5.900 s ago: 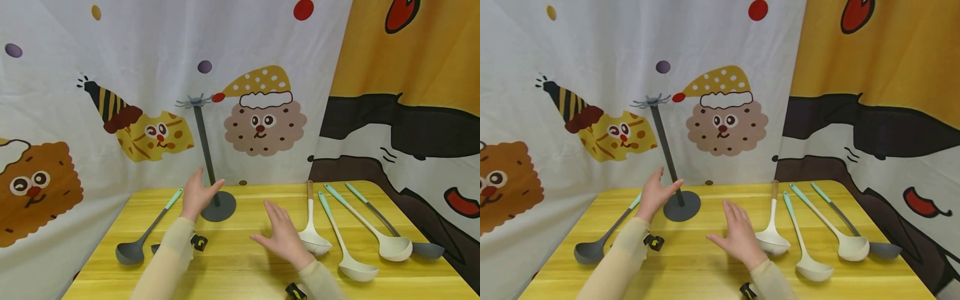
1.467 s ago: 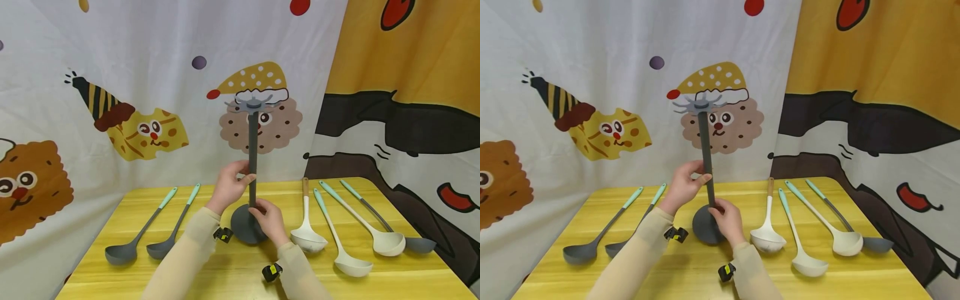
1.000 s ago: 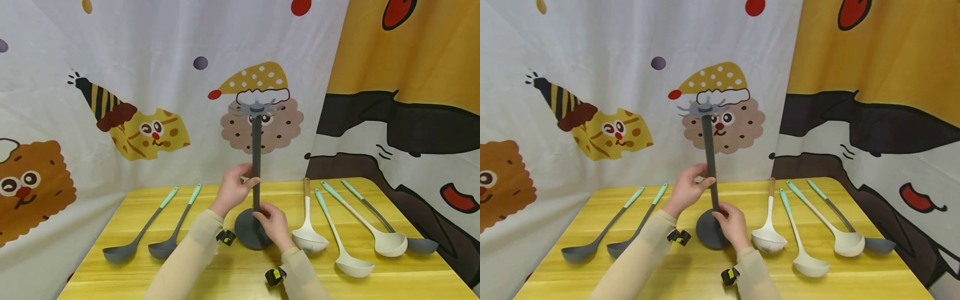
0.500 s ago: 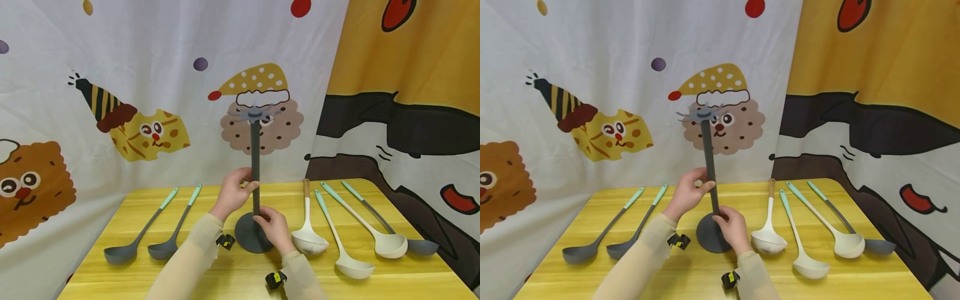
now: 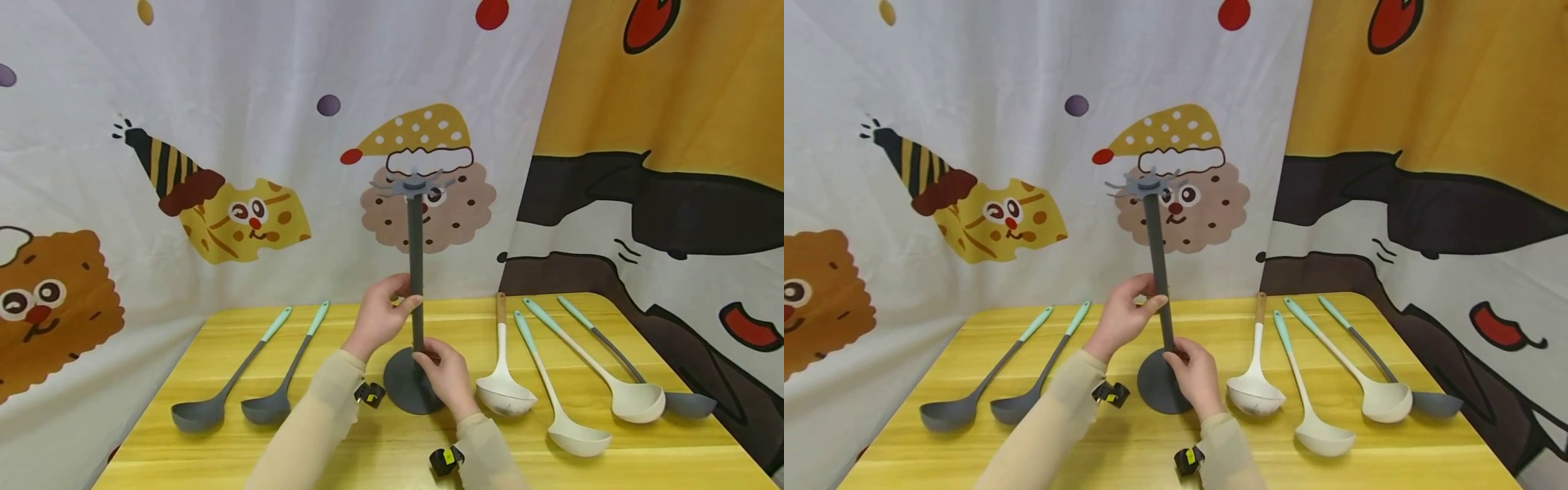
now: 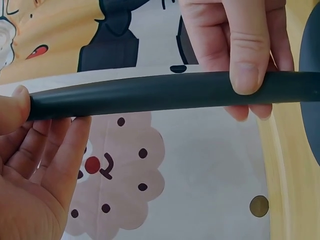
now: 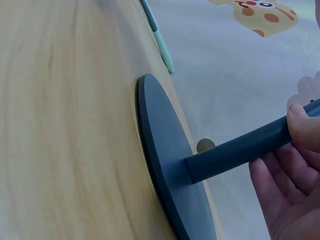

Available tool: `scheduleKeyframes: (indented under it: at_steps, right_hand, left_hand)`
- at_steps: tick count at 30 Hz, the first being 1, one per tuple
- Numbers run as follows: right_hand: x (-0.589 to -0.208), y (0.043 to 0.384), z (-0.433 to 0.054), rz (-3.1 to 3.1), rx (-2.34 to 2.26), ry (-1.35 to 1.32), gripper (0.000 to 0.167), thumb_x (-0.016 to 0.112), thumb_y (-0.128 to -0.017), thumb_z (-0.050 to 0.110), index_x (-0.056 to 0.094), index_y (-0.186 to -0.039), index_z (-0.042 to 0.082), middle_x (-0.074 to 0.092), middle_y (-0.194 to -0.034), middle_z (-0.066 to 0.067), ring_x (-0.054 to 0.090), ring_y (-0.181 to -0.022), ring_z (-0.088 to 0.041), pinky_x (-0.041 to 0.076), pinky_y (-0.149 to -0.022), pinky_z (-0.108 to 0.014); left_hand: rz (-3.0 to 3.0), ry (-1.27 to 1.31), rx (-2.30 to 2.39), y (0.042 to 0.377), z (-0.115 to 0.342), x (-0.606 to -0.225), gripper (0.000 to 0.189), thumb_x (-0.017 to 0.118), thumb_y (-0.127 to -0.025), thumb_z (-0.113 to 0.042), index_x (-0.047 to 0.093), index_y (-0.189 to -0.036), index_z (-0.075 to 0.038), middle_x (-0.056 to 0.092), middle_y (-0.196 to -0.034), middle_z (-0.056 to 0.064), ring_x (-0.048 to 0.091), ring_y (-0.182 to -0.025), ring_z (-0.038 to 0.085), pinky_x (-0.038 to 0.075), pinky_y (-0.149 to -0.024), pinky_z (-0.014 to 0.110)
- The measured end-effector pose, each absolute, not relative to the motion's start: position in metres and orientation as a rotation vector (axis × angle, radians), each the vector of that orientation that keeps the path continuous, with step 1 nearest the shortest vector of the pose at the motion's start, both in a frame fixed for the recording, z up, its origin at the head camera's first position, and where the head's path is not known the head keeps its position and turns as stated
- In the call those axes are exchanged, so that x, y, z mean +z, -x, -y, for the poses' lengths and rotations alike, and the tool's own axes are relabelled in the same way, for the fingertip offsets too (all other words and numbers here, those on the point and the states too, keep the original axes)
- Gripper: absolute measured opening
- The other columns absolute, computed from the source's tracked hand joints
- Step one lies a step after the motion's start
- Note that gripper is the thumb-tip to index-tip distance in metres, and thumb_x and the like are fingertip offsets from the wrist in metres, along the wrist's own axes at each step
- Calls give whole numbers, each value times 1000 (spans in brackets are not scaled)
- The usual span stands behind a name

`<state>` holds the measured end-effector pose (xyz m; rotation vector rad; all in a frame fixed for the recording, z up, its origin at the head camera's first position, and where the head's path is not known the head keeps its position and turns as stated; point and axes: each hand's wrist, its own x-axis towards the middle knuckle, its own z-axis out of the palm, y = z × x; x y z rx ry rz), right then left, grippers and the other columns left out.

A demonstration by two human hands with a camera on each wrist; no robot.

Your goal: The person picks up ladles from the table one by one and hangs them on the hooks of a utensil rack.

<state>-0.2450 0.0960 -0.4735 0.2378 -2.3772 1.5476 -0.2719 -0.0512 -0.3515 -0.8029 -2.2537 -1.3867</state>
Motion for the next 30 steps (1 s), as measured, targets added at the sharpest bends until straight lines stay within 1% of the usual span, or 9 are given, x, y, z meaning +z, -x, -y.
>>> scheduleKeyframes:
  at_steps: [4, 10, 21, 27, 30]
  right_hand:
    - [-474, 244, -96, 2370, 1553, -228, 19, 71, -93, 15, 73, -110, 7, 72, -101, -6, 68, -97, -26, 56, -84, -40]
    - [-476, 244, -96, 2380, 1556, -215, 19, 71, -92, 15, 74, -110, 7, 72, -100, -5, 68, -96, -24, 56, -84, -40]
    - [-477, 245, -98, 2393, 1554, -236, 18, 71, -92, 16, 74, -108, 7, 72, -99, -4, 68, -96, -24, 56, -84, -42]
    - [-477, 245, -98, 2392, 1554, -241, 18, 72, -92, 14, 74, -109, 7, 72, -99, -4, 68, -96, -24, 56, -85, -41]
    - [-477, 246, -98, 2401, 1556, -231, 18, 72, -92, 14, 74, -109, 9, 72, -99, -2, 68, -96, -23, 56, -85, -41]
  left_hand:
    - [2236, 789, -1413, 271, 50, -354, 14, 70, -93, -9, 71, -107, -8, 69, -92, 2, 67, -86, 19, 54, -81, 44]
    - [2225, 739, -1474, 271, 51, -357, 17, 71, -93, -12, 72, -110, -10, 70, -95, 1, 67, -89, 17, 56, -81, 42]
    - [2236, 721, -1551, 269, 53, -358, 23, 72, -92, -14, 72, -115, -10, 70, -99, 1, 67, -92, 19, 57, -82, 42]
    - [2237, 720, -1527, 267, 64, -361, 33, 69, -95, -19, 66, -128, -16, 69, -113, 0, 64, -98, 18, 56, -83, 42]
    - [2229, 692, -1528, 266, 74, -365, 36, 67, -96, -20, 64, -132, -18, 69, -115, 0, 64, -101, 17, 56, -84, 42]
